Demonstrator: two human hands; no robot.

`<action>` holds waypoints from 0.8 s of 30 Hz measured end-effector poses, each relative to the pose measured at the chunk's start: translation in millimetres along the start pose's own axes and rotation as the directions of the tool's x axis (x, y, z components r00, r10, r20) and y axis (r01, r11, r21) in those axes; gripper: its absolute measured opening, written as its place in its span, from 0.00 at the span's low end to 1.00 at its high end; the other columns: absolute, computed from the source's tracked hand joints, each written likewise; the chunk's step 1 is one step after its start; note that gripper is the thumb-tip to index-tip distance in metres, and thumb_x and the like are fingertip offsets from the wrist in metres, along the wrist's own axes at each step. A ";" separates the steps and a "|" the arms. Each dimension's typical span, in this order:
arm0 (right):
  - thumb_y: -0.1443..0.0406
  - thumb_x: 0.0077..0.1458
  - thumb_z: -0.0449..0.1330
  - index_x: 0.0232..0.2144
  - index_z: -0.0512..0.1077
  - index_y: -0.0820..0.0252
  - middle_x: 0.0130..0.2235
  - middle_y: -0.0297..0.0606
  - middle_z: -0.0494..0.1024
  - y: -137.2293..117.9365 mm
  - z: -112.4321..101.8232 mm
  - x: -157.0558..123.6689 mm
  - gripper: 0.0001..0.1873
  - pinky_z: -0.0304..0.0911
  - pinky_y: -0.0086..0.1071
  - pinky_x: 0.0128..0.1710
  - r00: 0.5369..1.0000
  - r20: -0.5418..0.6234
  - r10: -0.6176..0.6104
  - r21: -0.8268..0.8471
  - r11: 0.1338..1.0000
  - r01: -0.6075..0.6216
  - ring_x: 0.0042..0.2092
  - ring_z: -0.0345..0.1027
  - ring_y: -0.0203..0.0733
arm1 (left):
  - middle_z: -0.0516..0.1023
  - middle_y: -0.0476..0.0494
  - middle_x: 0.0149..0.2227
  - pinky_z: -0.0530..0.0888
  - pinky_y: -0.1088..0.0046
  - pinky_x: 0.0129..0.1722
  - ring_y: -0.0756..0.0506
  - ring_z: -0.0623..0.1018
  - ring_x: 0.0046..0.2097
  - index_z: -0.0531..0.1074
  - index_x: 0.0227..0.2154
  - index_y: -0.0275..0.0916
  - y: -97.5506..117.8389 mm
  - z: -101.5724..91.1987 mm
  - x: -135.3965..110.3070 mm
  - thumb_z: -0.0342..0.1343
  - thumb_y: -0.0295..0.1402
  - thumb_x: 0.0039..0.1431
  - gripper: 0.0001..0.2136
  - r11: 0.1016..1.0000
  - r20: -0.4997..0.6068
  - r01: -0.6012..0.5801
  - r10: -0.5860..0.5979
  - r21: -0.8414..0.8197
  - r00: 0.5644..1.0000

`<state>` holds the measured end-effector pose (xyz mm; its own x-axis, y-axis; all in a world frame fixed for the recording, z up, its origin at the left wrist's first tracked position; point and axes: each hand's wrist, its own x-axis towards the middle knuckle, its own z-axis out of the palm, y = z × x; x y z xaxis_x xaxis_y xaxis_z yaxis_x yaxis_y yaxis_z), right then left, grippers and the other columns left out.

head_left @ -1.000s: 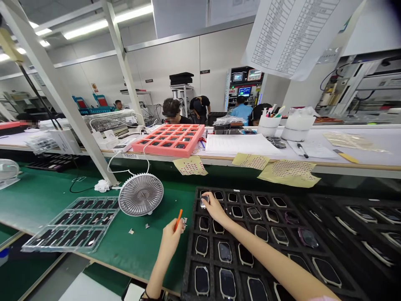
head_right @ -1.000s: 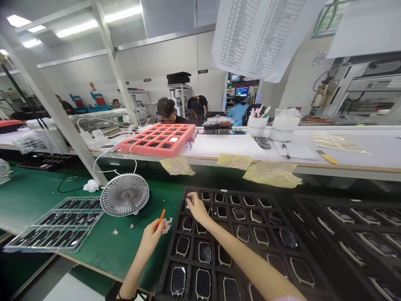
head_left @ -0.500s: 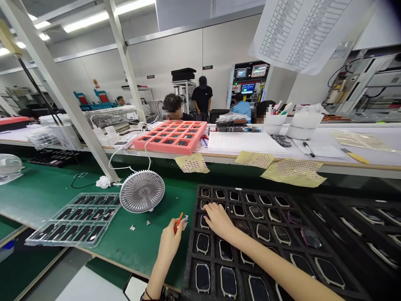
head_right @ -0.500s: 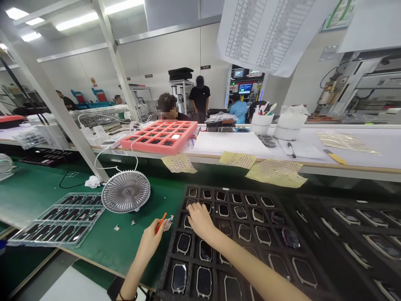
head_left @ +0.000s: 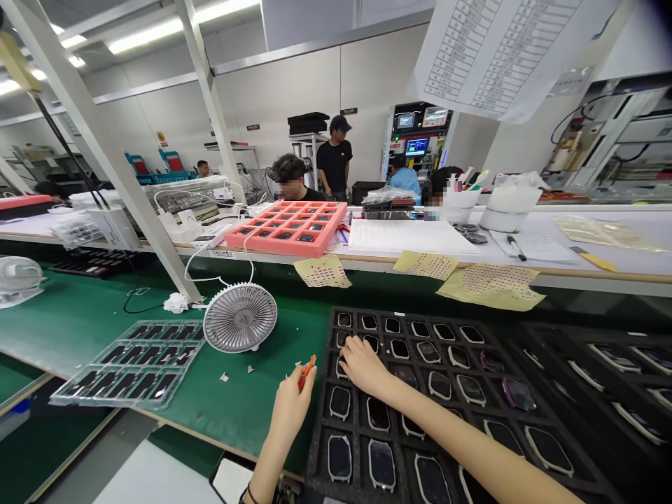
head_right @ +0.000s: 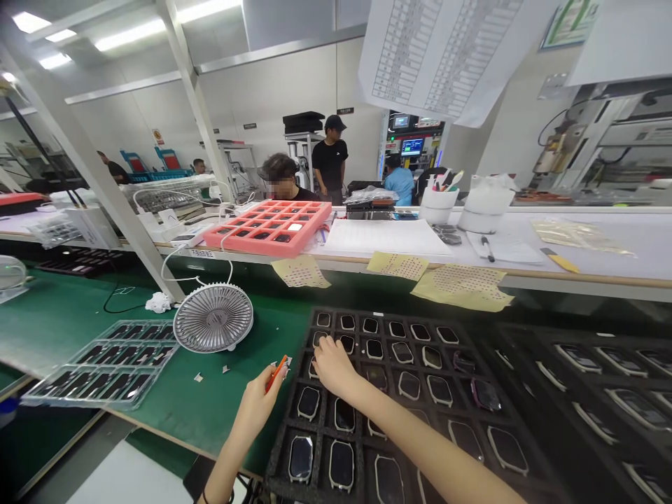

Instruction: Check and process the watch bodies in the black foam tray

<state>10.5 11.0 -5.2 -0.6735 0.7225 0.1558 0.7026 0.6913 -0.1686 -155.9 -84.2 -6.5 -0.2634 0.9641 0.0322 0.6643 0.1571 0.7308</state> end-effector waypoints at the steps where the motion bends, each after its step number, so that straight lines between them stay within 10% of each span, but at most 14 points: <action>1: 0.68 0.57 0.55 0.35 0.73 0.65 0.40 0.48 0.72 0.1 0.1 0.1 0.07 0.58 0.40 0.42 1.000 0.007 0.000 0.011 1.000 0.000 0.45 0.64 0.52 | 0.69 0.47 0.23 0.58 0.75 0.27 0.43 0.71 0.27 0.66 0.27 0.42 0.8 -0.9 -0.6 0.40 0.46 0.61 0.16 1.000 0.006 0.006 -0.006 0.002 1.000; 24: 0.66 0.54 0.58 0.31 0.74 0.62 0.36 0.47 0.72 5.4 8.9 -1.5 0.05 0.59 0.44 0.45 0.991 0.006 0.134 0.375 0.918 -0.126 0.45 0.64 0.54 | 0.71 0.47 0.23 0.59 0.73 0.27 0.44 0.71 0.26 0.70 0.28 0.40 4.5 -3.7 -7.2 0.42 0.46 0.60 0.18 0.997 0.014 -0.041 0.042 -0.064 0.999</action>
<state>13.3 13.6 -15.0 -0.5745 0.8087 0.1263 0.6443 0.5420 -0.5395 -153.5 -91.3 -0.9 -0.2255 0.9728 0.0529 0.6283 0.1037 0.7711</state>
